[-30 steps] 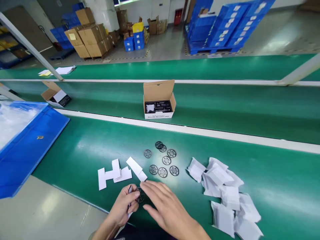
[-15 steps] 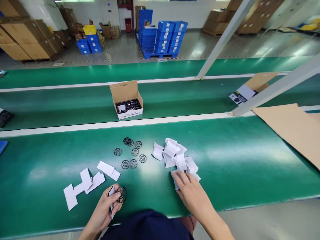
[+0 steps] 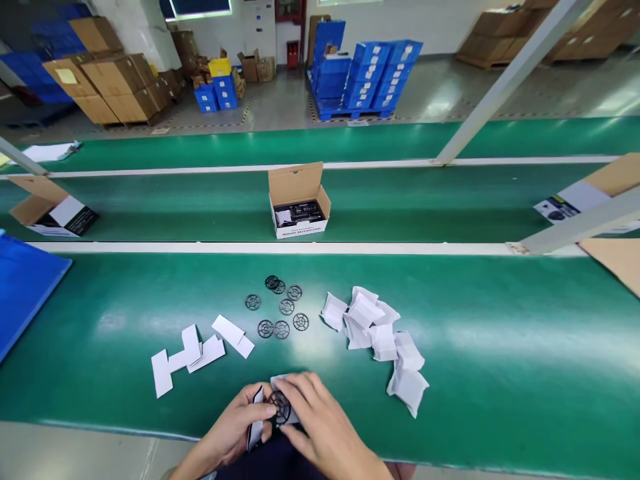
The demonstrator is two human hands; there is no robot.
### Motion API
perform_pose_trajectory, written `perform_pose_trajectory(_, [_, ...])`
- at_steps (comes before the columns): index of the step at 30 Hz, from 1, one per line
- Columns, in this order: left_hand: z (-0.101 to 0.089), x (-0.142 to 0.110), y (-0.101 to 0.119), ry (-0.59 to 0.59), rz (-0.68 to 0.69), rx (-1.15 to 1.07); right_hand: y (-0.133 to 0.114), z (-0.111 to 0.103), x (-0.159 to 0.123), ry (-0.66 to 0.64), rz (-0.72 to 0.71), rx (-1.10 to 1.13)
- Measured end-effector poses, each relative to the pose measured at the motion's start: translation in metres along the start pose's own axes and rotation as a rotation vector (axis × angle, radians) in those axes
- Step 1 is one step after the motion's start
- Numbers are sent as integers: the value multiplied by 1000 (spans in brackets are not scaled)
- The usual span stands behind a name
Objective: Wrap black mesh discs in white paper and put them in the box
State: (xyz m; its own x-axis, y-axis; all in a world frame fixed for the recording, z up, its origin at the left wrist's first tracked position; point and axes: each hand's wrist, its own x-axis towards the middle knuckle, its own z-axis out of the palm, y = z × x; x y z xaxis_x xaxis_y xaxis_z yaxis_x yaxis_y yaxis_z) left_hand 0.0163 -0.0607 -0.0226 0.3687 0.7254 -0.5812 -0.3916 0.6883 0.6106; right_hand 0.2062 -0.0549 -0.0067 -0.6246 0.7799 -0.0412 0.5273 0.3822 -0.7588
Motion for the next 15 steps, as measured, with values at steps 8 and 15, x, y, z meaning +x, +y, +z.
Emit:
perform_pose_trajectory(8, [-5, 4, 1, 43, -23, -148, 7, 11, 7, 123, 245, 345])
perform_pose_trajectory(15, [-18, 8, 3, 9, -6, -285, 20, 16, 12, 99, 287, 680])
